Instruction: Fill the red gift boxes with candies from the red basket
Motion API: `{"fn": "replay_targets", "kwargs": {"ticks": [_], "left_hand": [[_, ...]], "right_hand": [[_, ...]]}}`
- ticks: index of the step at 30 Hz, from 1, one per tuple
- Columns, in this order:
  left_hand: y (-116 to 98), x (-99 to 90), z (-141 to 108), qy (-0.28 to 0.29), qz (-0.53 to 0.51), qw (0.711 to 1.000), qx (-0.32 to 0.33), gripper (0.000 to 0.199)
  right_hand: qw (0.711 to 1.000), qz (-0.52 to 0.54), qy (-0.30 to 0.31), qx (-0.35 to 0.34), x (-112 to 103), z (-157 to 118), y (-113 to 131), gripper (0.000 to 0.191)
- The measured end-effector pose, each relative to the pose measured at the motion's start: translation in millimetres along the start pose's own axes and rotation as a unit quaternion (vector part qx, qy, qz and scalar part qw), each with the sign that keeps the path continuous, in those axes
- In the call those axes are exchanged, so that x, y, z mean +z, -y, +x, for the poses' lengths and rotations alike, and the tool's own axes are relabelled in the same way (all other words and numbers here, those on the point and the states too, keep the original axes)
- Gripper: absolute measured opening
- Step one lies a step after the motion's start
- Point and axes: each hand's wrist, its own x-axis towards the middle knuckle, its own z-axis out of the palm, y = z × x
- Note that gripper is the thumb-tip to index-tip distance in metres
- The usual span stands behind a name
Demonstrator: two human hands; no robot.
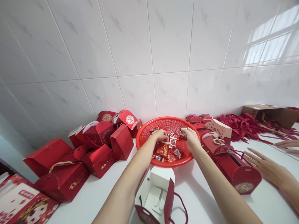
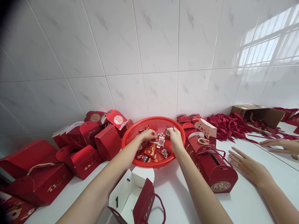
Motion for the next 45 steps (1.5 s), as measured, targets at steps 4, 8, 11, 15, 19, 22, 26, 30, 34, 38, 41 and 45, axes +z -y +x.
{"fn": "replay_targets", "kwargs": {"ticks": [4,8,11,15,19,22,26,30,34,38,41,45], "left_hand": [[-8.6,-1.3,-4.1,0.014,-0.025,1.000,-0.005,0.031],[-24.1,-10.6,-9.9,0.009,-0.107,0.994,0.003,0.049],[-41.0,-17.4,-13.8,0.000,-0.270,0.961,0.059,0.053],[-61.2,-19.0,-19.4,0.019,-0.412,0.901,0.137,0.036],[-67.3,-23.2,-27.1,0.024,-0.420,0.895,0.144,0.040],[-59.5,-34.9,-31.0,0.008,-0.389,0.913,0.120,0.037],[-32.6,-49.3,-34.1,-0.047,-0.186,0.980,0.059,0.030],[-1.5,-46.7,-42.8,-0.021,-0.028,0.999,0.014,0.017],[10.4,-36.9,-48.0,0.037,0.044,0.998,0.000,0.024],[5.4,-34.0,-46.2,0.072,0.093,0.993,0.002,0.053],[1.4,-35.0,-46.0,0.101,0.113,0.989,0.003,0.055],[-0.8,-34.9,-47.8,0.094,0.118,0.988,-0.025,0.038]], "right_hand": [[1.000,0.007,0.009,0.027,2.6,-3.8,4.0,0.018],[0.999,0.014,0.025,0.038,3.4,-6.3,5.7,0.021],[0.998,0.008,0.039,0.046,3.0,-7.3,7.5,0.024],[0.996,0.026,0.060,0.067,2.3,-8.5,11.6,0.026],[0.992,0.058,0.090,0.060,0.3,-10.1,14.0,0.027],[0.992,0.034,0.092,0.079,-1.1,-11.0,13.3,0.024],[0.993,0.005,0.079,0.087,0.2,-11.4,10.6,0.023],[0.995,0.016,0.081,0.061,7.0,-13.4,7.7,0.028],[0.995,0.021,0.091,0.045,11.9,-16.1,6.8,0.026],[0.998,0.003,0.040,0.051,11.6,-16.6,9.5,0.018],[0.998,-0.011,0.031,0.053,12.2,-17.0,12.0,0.014],[0.997,-0.011,0.055,0.054,13.2,-17.6,12.3,0.015]]}}
